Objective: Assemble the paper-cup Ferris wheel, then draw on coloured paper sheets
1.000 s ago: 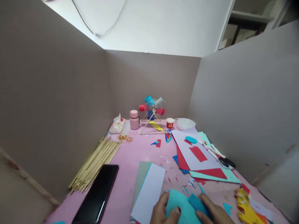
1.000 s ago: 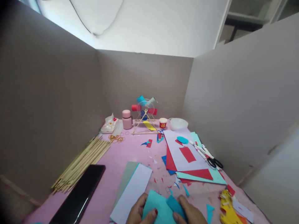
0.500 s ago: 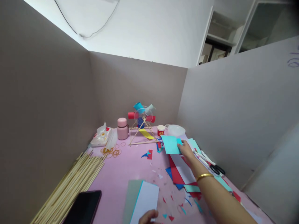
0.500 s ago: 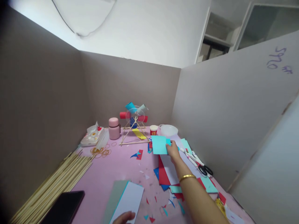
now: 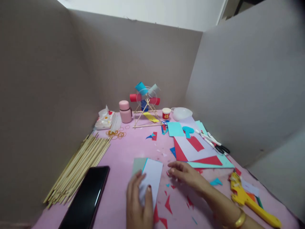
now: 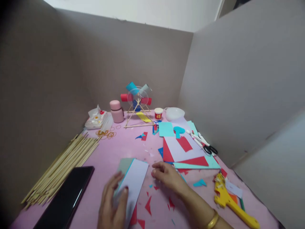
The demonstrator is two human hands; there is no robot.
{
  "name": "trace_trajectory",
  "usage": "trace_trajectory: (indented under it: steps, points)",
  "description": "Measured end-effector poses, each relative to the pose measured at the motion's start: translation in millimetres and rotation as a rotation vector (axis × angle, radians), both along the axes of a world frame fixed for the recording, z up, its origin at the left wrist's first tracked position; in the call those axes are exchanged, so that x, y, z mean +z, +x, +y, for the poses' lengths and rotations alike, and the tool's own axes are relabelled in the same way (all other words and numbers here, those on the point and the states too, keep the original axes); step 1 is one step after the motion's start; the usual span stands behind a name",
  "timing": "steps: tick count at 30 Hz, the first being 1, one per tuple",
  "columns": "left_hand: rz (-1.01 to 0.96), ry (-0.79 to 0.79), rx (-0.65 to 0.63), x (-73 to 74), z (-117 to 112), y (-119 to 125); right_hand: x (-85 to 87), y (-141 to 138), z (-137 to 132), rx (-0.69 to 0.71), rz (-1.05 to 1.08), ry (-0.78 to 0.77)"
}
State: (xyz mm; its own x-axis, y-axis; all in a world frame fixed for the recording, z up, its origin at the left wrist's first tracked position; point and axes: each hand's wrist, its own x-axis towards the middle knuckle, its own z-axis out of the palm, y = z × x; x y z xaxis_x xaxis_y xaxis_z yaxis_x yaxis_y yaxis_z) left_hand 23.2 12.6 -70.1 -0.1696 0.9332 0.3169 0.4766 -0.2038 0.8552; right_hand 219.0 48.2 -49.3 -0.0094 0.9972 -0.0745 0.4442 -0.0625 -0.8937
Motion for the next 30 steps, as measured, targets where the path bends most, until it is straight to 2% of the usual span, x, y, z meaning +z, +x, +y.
trace_trajectory:
  steps: [1,4,7,9,11,13,14,15,17,20,21,23,25,27,30]
  points:
    - [0.173,-0.028,-0.008,4.9,5,-8,-1.9,-5,-14,0.034,0.044,-0.041]
    - [0.336,-0.149,-0.060,9.0,18,-27,-5.7,-6,-54,0.035,0.084,-0.069]
    - [0.495,-0.245,-0.091,9.3,18,-29,-10.6,-8,-90,0.044,-0.101,0.133]
    - [0.554,-0.291,-0.097,13.0,16,-25,-17.9,-20,-112,0.260,-0.238,0.299]
    - [0.557,-0.341,-0.094,18.0,17,-21,-28.7,-38,-127,0.656,-0.266,0.398]
    - [0.504,-0.397,-0.083,21.7,23,-19,-39.4,-54,-133,0.927,-0.233,0.438]
    - [0.455,-0.426,-0.078,22.7,26,-21,-42.9,-58,-132,0.999,-0.214,0.458]
    - [0.390,-0.452,-0.078,23.4,29,-23,-44.4,-58,-129,1.009,-0.217,0.464]
    - [0.205,-0.495,-0.092,25.0,32,-31,-40.7,-50,-119,0.882,-0.301,0.431]
    - [-0.160,-0.521,-0.118,32.4,27,-48,-25.3,-28,-106,0.459,-0.555,0.262]
    - [-0.275,-0.521,-0.122,36.7,23,-54,-20.7,-23,-105,0.384,-0.597,0.233]
    - [-0.452,-0.531,-0.122,46.6,16,-66,-15.9,-24,-106,0.353,-0.597,0.227]
    - [-0.563,-0.559,-0.128,55.1,11,-74,-17.2,-35,-109,0.346,-0.477,0.248]
    - [-0.618,-0.599,-0.136,58.6,9,-78,-21.3,-50,-107,0.249,-0.259,0.235]
    - [-0.617,-0.631,-0.130,51.5,6,-73,-24.6,-67,-92,0.085,0.008,0.155]
